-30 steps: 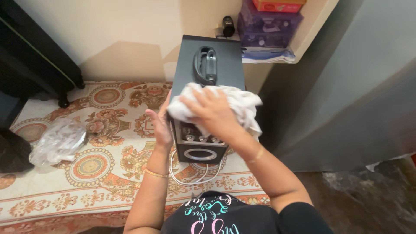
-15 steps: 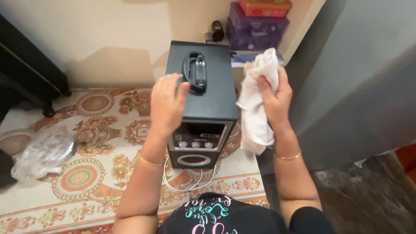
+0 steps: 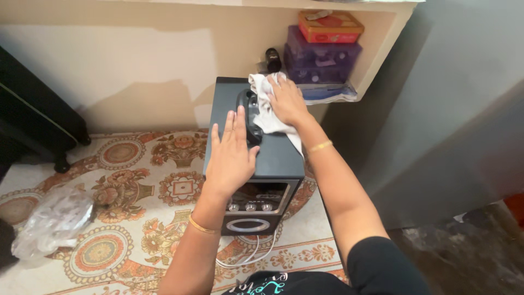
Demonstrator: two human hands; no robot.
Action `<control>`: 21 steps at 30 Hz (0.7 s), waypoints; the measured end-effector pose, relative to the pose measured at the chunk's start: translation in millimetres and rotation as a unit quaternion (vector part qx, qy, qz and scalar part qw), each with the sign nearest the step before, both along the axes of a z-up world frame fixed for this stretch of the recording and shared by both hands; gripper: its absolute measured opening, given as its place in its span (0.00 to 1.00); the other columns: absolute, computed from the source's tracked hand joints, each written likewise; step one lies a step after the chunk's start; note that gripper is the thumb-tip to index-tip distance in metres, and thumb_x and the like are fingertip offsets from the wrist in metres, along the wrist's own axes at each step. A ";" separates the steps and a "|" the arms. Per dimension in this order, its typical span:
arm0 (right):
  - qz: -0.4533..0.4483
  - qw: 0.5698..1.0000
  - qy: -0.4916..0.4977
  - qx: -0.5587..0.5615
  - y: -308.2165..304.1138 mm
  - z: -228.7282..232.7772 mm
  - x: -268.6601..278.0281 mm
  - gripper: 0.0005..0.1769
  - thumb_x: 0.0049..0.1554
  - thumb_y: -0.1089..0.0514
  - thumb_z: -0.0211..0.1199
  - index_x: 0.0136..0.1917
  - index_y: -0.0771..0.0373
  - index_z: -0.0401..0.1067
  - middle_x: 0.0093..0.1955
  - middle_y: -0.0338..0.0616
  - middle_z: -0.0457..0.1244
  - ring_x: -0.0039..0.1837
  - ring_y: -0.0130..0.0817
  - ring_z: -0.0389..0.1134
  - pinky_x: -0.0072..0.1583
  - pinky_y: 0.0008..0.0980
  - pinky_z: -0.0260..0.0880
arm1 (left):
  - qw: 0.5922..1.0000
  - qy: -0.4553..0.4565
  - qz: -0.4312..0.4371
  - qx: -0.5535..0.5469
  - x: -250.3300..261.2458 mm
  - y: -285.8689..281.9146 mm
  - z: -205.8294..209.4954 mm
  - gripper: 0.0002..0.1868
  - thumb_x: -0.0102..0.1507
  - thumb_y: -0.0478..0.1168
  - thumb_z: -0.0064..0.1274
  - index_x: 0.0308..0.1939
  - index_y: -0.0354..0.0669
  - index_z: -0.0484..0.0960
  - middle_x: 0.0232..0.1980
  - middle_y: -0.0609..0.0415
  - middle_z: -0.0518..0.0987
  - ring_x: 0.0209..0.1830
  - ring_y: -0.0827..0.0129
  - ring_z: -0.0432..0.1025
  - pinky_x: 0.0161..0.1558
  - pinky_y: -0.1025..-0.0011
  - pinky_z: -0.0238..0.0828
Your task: The person wipes the exterior surfaces of a black portable speaker using a white cloth. They clean the top, front, sides, and back of the speaker, rotating it to access different areas. The speaker is placed on a patterned bedspread.
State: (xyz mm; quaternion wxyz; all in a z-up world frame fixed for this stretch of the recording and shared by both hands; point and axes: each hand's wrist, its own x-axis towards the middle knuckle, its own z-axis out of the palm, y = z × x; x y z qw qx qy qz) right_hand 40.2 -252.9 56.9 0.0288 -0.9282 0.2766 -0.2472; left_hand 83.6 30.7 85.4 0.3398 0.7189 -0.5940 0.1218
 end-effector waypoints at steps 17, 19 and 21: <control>0.225 0.974 0.017 -0.001 175.0 31.9 -151.2 0.30 0.61 0.49 0.55 0.72 0.65 0.64 0.80 0.54 0.52 0.82 0.53 0.49 0.80 0.52 0.42 | 0.997 -0.040 -0.070 -0.011 6.1 5.9 -1.9 0.45 0.65 0.31 0.47 0.83 0.44 0.42 0.81 0.36 0.54 0.85 0.51 0.42 0.77 0.43 0.38; 0.221 0.975 0.017 0.020 172.5 34.7 -151.6 0.29 0.61 0.50 0.55 0.72 0.63 0.65 0.80 0.53 0.53 0.81 0.52 0.49 0.80 0.50 0.43 | 0.997 -0.049 -0.059 -0.006 4.4 5.3 -1.6 0.45 0.64 0.30 0.46 0.83 0.45 0.42 0.82 0.38 0.55 0.85 0.52 0.43 0.78 0.44 0.38; 0.190 0.980 0.006 0.050 153.5 27.1 -141.3 0.28 0.64 0.49 0.55 0.74 0.62 0.65 0.79 0.54 0.53 0.81 0.53 0.49 0.79 0.49 0.45 | 0.997 -0.048 -0.060 -0.006 3.4 3.7 1.1 0.46 0.63 0.30 0.47 0.82 0.45 0.42 0.81 0.38 0.55 0.85 0.52 0.43 0.77 0.43 0.37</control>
